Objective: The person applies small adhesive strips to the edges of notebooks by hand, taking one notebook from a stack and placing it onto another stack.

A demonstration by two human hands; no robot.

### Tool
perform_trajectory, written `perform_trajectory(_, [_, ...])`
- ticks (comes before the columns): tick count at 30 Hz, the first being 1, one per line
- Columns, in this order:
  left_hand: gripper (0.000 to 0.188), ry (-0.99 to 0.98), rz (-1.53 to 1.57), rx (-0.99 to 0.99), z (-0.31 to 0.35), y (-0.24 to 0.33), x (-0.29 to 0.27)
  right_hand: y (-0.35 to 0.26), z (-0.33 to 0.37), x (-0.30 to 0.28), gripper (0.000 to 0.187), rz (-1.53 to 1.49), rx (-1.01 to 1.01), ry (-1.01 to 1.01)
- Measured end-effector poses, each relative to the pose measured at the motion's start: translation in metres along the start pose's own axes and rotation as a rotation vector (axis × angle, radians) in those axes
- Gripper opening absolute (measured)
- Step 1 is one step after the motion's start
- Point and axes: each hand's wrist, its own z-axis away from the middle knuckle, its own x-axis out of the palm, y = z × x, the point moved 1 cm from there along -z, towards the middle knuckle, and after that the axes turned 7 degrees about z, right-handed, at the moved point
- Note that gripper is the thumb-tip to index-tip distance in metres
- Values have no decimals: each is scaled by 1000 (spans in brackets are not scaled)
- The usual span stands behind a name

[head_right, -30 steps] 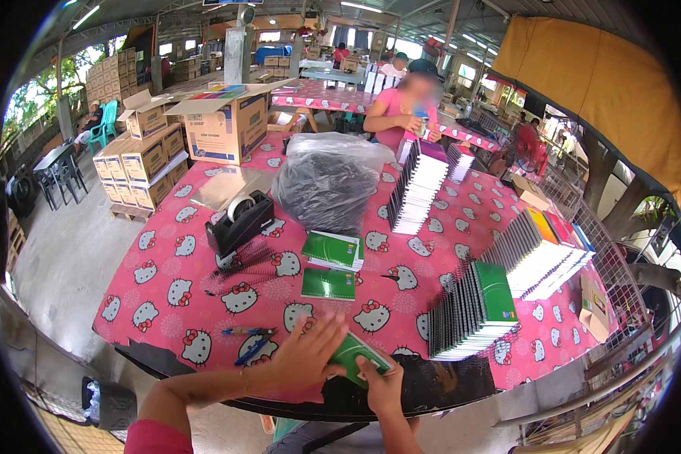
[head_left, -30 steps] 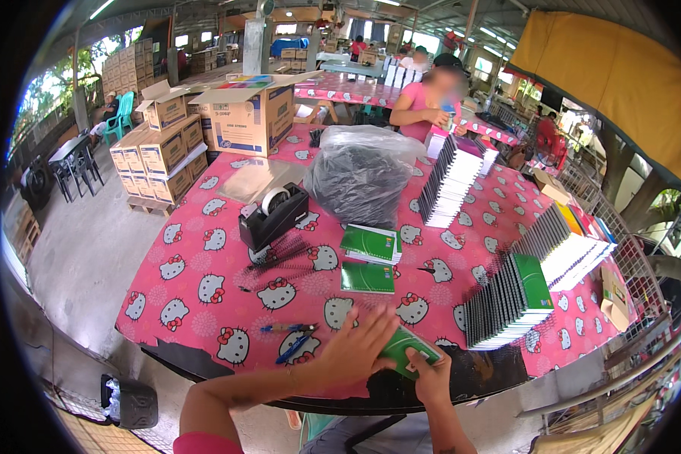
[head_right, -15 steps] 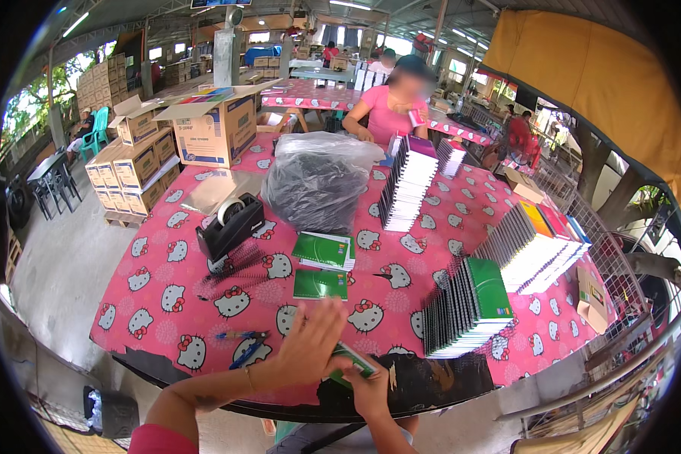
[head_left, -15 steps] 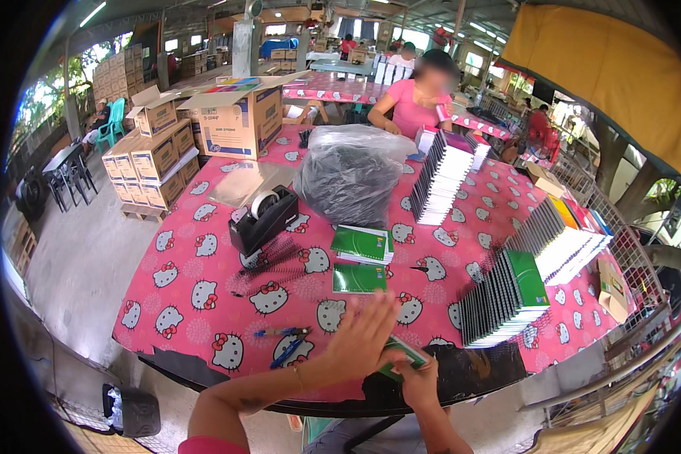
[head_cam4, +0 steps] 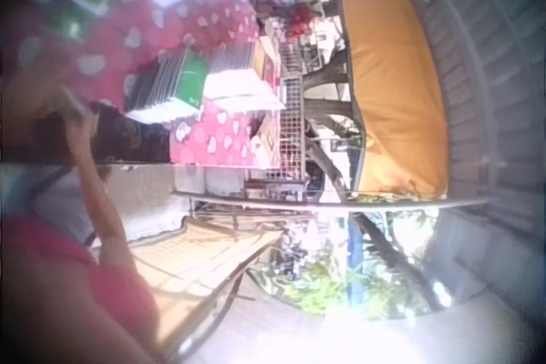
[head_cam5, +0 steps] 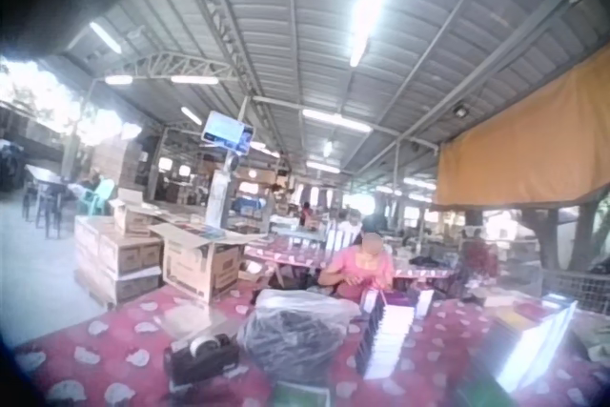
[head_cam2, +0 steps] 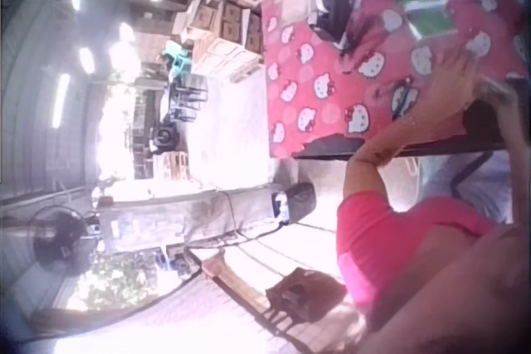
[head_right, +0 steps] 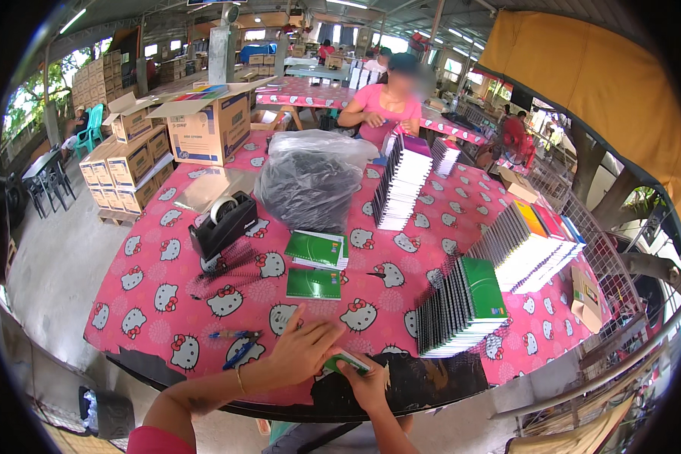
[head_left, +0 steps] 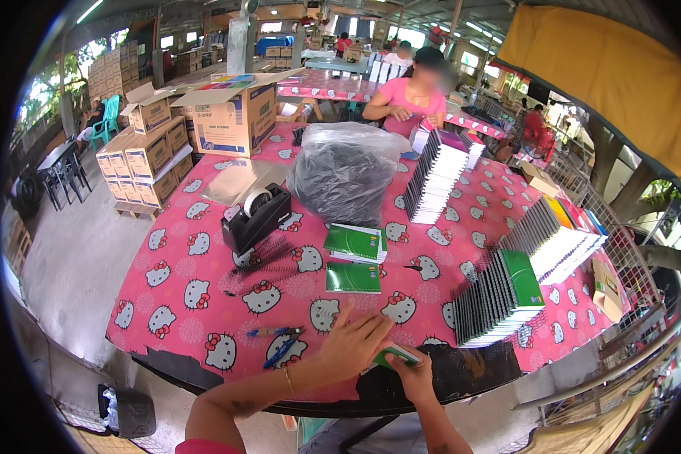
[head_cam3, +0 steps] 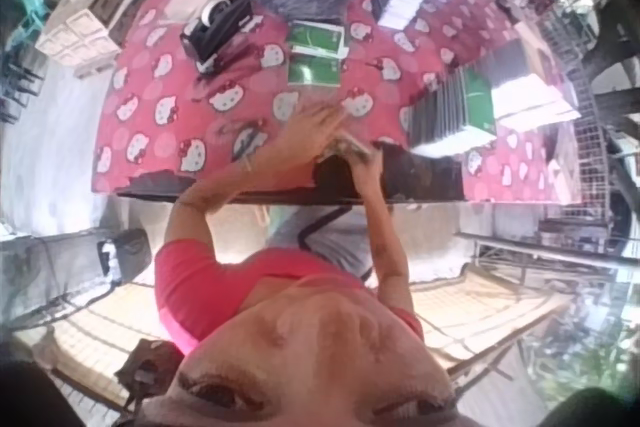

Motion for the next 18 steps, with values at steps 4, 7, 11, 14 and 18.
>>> perform_trajectory(4, [23,-123,93,118,5,-18,7,8,-7,-6,25,164,-40,-87])
perform_trajectory(7, [18,-105,38,115,3,-20,6,3,-4,-4,26,192,1,-97])
perform_trajectory(11, [33,-268,87,66,-3,-14,-1,11,1,-4,23,118,-30,-54])
perform_trajectory(14, [54,-8,-165,100,-2,5,-9,6,2,-2,21,95,23,-25])
perform_trajectory(18, [78,-85,-32,50,34,14,15,5,-1,6,19,-27,29,70])
